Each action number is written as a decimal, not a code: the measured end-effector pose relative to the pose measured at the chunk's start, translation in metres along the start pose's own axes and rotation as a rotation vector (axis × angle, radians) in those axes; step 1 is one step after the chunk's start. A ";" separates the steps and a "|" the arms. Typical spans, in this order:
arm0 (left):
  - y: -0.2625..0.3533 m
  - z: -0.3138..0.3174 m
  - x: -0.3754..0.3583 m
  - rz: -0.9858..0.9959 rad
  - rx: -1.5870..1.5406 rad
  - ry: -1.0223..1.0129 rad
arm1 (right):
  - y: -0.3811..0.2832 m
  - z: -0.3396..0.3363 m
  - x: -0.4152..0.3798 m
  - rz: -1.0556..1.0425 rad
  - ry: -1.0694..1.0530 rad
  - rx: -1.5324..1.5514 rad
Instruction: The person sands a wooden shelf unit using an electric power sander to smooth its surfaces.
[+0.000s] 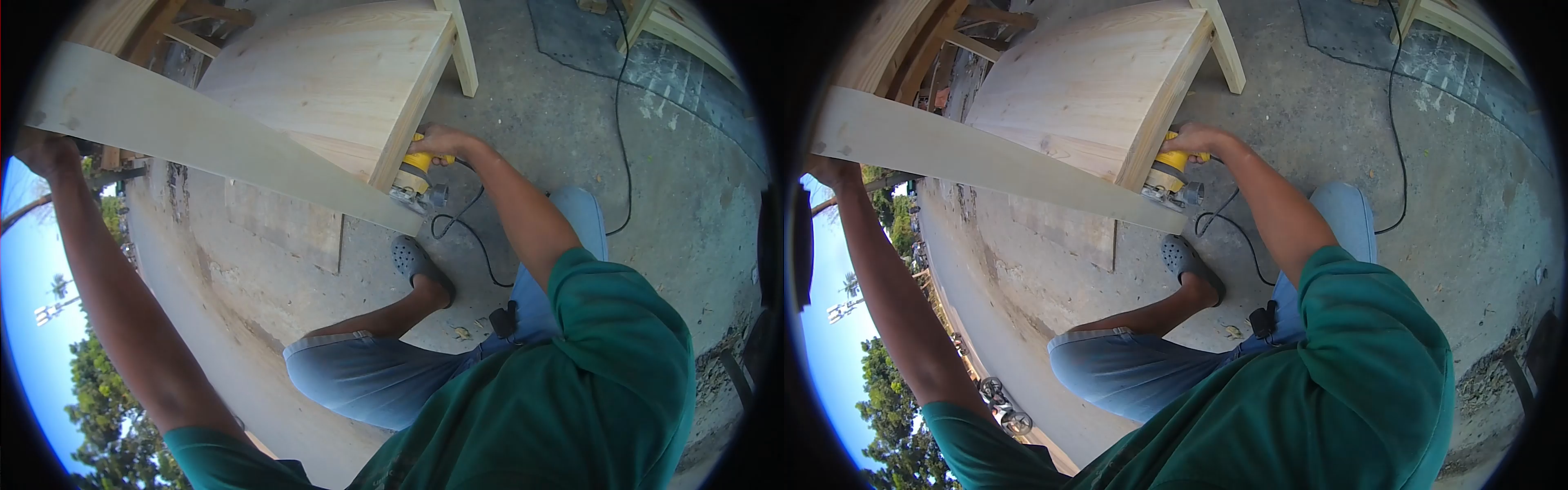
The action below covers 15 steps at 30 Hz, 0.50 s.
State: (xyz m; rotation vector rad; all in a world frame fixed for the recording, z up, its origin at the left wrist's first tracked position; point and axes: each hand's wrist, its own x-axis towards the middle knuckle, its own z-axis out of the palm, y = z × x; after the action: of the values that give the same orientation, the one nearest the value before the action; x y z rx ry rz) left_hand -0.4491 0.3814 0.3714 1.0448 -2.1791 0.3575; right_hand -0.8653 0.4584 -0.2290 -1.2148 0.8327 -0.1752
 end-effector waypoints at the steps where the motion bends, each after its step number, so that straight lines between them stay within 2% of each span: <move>1: -0.009 -0.004 -0.001 0.002 0.034 0.005 | 0.003 0.002 0.015 0.006 -0.027 0.005; 8: 0.002 0.018 -0.012 0.043 0.138 0.104 | 0.006 0.004 0.031 -0.038 -0.064 -0.027; 11: 0.007 0.024 -0.010 0.061 0.168 0.128 | 0.016 0.008 0.021 0.079 -0.024 -0.078; 15: 0.015 0.033 -0.008 0.081 0.197 0.143 | 0.040 0.017 0.021 0.118 -0.064 -0.103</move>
State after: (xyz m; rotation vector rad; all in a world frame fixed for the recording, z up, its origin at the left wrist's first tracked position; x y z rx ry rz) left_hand -0.4721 0.3788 0.3431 1.0047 -2.0927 0.6751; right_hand -0.8514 0.4746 -0.2723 -1.2572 0.8636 0.0021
